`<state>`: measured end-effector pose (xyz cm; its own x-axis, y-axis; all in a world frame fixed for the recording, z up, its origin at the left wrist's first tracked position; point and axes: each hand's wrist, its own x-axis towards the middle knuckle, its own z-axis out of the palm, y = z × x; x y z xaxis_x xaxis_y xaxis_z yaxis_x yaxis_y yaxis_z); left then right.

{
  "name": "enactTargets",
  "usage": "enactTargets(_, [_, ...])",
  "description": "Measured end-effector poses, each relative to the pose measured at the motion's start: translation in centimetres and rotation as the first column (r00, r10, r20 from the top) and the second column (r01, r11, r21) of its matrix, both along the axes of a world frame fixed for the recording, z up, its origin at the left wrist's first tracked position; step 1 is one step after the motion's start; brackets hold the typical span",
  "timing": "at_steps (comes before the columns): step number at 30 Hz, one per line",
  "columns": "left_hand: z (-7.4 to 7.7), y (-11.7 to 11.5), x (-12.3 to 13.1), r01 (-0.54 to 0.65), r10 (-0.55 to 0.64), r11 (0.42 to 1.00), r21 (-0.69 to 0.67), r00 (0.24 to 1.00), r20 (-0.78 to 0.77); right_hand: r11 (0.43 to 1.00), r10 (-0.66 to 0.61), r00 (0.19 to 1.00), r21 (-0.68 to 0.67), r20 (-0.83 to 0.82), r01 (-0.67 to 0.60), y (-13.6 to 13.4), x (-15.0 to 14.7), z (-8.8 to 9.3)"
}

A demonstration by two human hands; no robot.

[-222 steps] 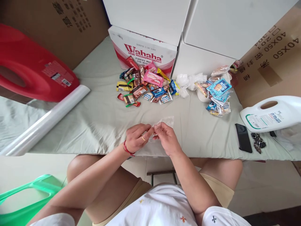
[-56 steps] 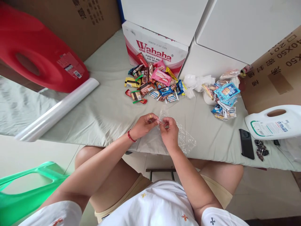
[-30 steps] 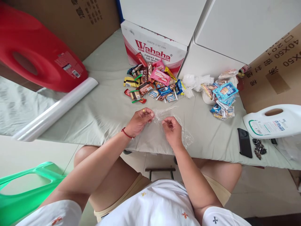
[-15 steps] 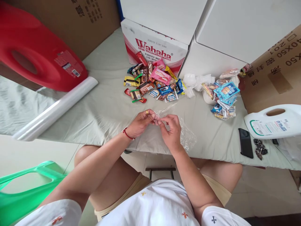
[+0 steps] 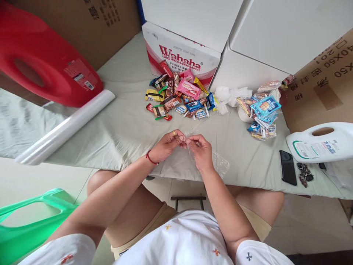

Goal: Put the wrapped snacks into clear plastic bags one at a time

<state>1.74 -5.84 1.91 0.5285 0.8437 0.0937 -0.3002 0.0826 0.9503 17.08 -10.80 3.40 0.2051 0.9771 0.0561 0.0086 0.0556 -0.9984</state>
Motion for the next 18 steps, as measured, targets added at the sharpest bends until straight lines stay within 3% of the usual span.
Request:
enactTargets(6, [-0.2,0.2,-0.3,-0.062,0.063,0.998,-0.031,0.997,0.044,0.993,-0.105,0.977,-0.078,-0.188,0.092,0.3,1.1,0.4])
enactTargets(12, [-0.6,0.6,0.8,-0.106,0.169,0.944,-0.313,0.968,0.183,0.988,-0.15,0.966,-0.011,-0.208,0.151,-0.4,0.3,0.5])
enactTargets(15, [-1.0,0.5,2.3,-0.263,0.321,0.885,-0.383,0.942,0.095,0.998,-0.058,0.991,0.008,-0.122,0.06,-1.4,-1.6,-0.4])
enactTargets(18, [-1.5,0.4,2.9,-0.492,0.495,0.83,-0.262,0.867,-0.059,1.0,0.0,0.997,0.012,-0.073,0.001,-2.1,-2.8,-0.9])
